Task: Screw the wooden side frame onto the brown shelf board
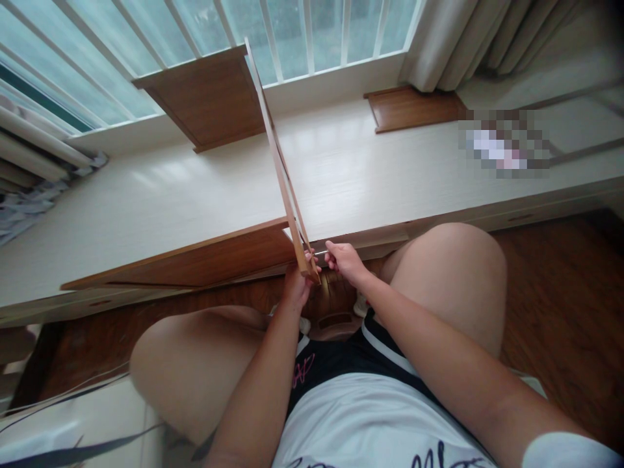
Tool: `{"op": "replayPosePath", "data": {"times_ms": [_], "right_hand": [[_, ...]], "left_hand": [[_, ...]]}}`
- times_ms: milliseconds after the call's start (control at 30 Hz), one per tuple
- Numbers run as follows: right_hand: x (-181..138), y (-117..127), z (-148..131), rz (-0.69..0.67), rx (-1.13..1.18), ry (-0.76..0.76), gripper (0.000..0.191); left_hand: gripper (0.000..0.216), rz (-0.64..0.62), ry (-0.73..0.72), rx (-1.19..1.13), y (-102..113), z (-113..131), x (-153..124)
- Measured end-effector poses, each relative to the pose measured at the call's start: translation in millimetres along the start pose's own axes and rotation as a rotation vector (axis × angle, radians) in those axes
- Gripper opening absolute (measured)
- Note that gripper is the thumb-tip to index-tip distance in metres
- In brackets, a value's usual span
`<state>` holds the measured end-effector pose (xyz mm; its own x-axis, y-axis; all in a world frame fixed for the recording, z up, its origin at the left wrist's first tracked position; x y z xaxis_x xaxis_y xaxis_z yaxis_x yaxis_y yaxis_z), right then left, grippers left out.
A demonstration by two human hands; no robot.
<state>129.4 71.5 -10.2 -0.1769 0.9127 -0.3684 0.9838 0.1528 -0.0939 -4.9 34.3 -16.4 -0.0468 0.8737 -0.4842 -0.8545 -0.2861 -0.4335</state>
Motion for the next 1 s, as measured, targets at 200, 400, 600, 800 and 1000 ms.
{"op": "replayPosePath", "data": {"times_ms": [200,400,600,800,1000], "right_hand": [[6,9,2,0.088,-0.058,0.125,0.053],[4,10,-3,0.062,-0.242,0.257,0.043],[0,8,-6,0.024,-0.283,0.278,0.037],[0,7,-6,0.031,-0.29,0.307,0.034],[-4,8,-9,0.063,-0.312,0.327,0.034]], "left_hand": [[0.037,0.002,0.008,-0.009,-2,1,-1],[0.036,0.01,-0.032,-0.05,-4,-3,-1],[0.037,0.017,-0.028,-0.097,-5,-9,-2],[0.041,-0.004,-0.03,-0.063,-7,-10,-6],[0.038,-0.042,0.027,0.014,-12,-15,-8]]}}
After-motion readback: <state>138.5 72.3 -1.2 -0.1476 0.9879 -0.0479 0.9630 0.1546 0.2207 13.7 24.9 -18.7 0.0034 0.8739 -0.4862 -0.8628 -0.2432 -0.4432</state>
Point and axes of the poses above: each hand's wrist, its own x-axis towards the middle knuckle, its own y-axis out of the back of the hand, z = x × y, the point moved 4 cm from there along x, towards the middle knuckle, and after that the axes turned 2 degrees about y, right-handed, at the moved point
